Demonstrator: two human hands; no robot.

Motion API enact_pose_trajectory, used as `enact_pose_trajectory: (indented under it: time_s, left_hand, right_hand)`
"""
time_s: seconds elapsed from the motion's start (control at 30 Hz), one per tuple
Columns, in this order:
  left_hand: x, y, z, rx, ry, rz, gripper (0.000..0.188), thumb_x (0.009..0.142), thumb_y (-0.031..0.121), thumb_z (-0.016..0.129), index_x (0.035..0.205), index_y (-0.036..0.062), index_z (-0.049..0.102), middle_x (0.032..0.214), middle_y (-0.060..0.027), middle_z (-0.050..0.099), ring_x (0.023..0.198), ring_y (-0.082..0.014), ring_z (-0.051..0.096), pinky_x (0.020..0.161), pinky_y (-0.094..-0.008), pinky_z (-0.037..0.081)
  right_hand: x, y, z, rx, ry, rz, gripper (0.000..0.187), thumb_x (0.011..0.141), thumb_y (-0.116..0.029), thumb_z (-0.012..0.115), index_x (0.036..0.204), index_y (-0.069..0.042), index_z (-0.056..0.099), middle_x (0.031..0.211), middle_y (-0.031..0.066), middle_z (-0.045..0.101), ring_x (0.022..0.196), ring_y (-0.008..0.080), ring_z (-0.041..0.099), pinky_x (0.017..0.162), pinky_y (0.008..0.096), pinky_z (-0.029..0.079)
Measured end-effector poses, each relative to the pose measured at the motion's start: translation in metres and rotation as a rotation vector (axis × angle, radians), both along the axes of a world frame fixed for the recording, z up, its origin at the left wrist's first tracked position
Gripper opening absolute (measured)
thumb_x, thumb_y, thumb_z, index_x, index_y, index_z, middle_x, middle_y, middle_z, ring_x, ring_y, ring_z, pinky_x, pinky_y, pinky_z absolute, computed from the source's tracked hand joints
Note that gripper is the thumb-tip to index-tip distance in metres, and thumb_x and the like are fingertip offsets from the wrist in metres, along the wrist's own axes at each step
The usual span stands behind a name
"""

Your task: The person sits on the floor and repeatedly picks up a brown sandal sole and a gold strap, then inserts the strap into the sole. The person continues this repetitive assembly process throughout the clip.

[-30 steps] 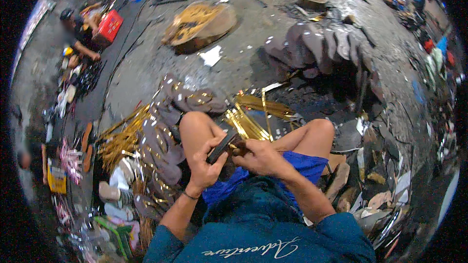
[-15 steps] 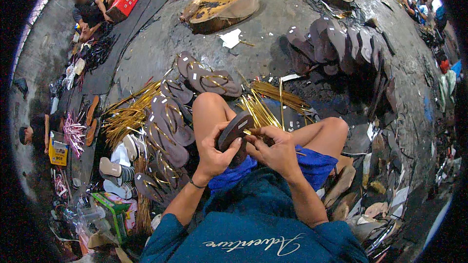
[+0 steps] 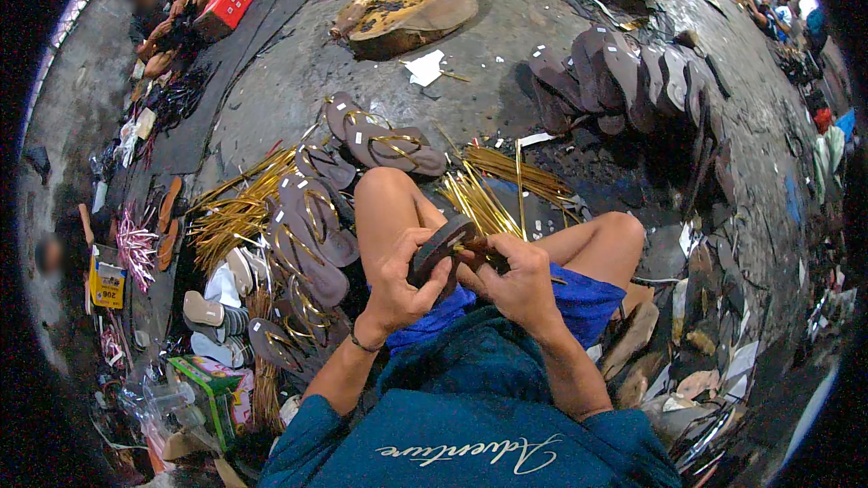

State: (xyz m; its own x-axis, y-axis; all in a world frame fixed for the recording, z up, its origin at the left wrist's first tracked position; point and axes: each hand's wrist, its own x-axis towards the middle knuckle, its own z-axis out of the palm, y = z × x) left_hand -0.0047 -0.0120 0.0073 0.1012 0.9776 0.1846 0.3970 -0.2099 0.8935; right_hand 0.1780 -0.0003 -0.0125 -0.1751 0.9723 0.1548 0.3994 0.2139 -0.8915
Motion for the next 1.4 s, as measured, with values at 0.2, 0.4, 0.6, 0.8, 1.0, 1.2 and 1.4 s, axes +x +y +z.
enact_pose_trajectory:
  time_s: [0.2,0.4,0.6,0.8,1.0,1.2,1.4]
  left_hand:
    - [0.005,-0.001,-0.006,0.103,0.101,0.062,0.024,0.081,0.001,0.065,0.104,0.0005,0.059,0.098,-0.0130,0.064,0.090,-0.0225,0.065,0.080,-0.0326,0.051]
    - [-0.011,-0.003,-0.014,-0.007,-0.026,0.076,0.032,0.082,-0.007,0.058,0.113,-0.0020,0.059,0.109,-0.0145,0.063,0.097,-0.0205,0.065,0.079,-0.0304,0.053]
    - [-0.008,-0.002,-0.013,-0.035,0.000,0.034,0.030,0.082,-0.005,0.060,0.112,-0.0013,0.059,0.111,-0.0138,0.062,0.097,-0.0190,0.064,0.081,-0.0290,0.053]
    - [-0.003,0.000,-0.013,-0.030,0.001,-0.015,0.024,0.082,-0.003,0.062,0.106,-0.0008,0.061,0.122,-0.0151,0.053,0.106,-0.0217,0.061,0.083,-0.0291,0.051]
    - [0.013,-0.005,-0.017,0.085,0.024,0.069,0.025,0.078,-0.005,0.067,0.102,0.0001,0.062,0.114,-0.0138,0.056,0.100,-0.0240,0.063,0.084,-0.0318,0.051]
    - [0.023,-0.034,-0.036,-0.001,-0.210,-0.026,0.031,0.073,-0.002,0.077,0.100,0.0030,0.063,0.108,-0.0111,0.060,0.099,-0.0219,0.063,0.088,-0.0337,0.051]
    - [0.004,-0.002,-0.030,-0.724,-1.189,-0.233,0.035,0.086,0.009,0.071,0.117,0.0006,0.057,0.114,-0.0093,0.060,0.119,-0.0181,0.052,0.100,-0.0340,0.043]
  right_hand:
    - [-0.023,0.010,-0.019,0.062,0.073,-0.110,0.018,0.077,-0.011,0.075,0.081,0.002,0.063,0.070,0.0143,0.063,0.062,0.0164,0.061,0.055,0.0302,0.047]
    - [-0.027,0.011,-0.022,-0.018,0.120,0.040,0.015,0.081,-0.009,0.069,0.087,0.003,0.063,0.071,0.0131,0.064,0.065,0.0186,0.062,0.062,0.0305,0.050]
    - [-0.021,0.008,-0.020,-0.165,0.072,-0.063,0.021,0.077,-0.004,0.067,0.097,0.003,0.066,0.083,0.0182,0.067,0.075,0.0264,0.067,0.069,0.0366,0.053]
    - [-0.011,0.013,-0.047,0.165,-0.110,0.134,0.019,0.081,-0.009,0.068,0.097,0.001,0.065,0.083,0.0205,0.066,0.073,0.0322,0.067,0.067,0.0377,0.053]
    - [0.004,0.011,-0.020,-0.083,-0.107,0.166,0.020,0.077,-0.006,0.067,0.096,-0.001,0.063,0.081,0.0202,0.064,0.075,0.0354,0.065,0.065,0.0389,0.051]
    - [0.035,-0.007,0.009,-0.150,-0.079,0.273,0.022,0.075,-0.003,0.063,0.097,-0.001,0.060,0.087,0.0211,0.064,0.084,0.0415,0.063,0.075,0.0440,0.051]
    - [0.041,-0.007,0.016,-0.308,-0.153,0.217,0.024,0.074,0.001,0.064,0.097,0.000,0.060,0.089,0.0199,0.065,0.087,0.0378,0.064,0.075,0.0391,0.051]
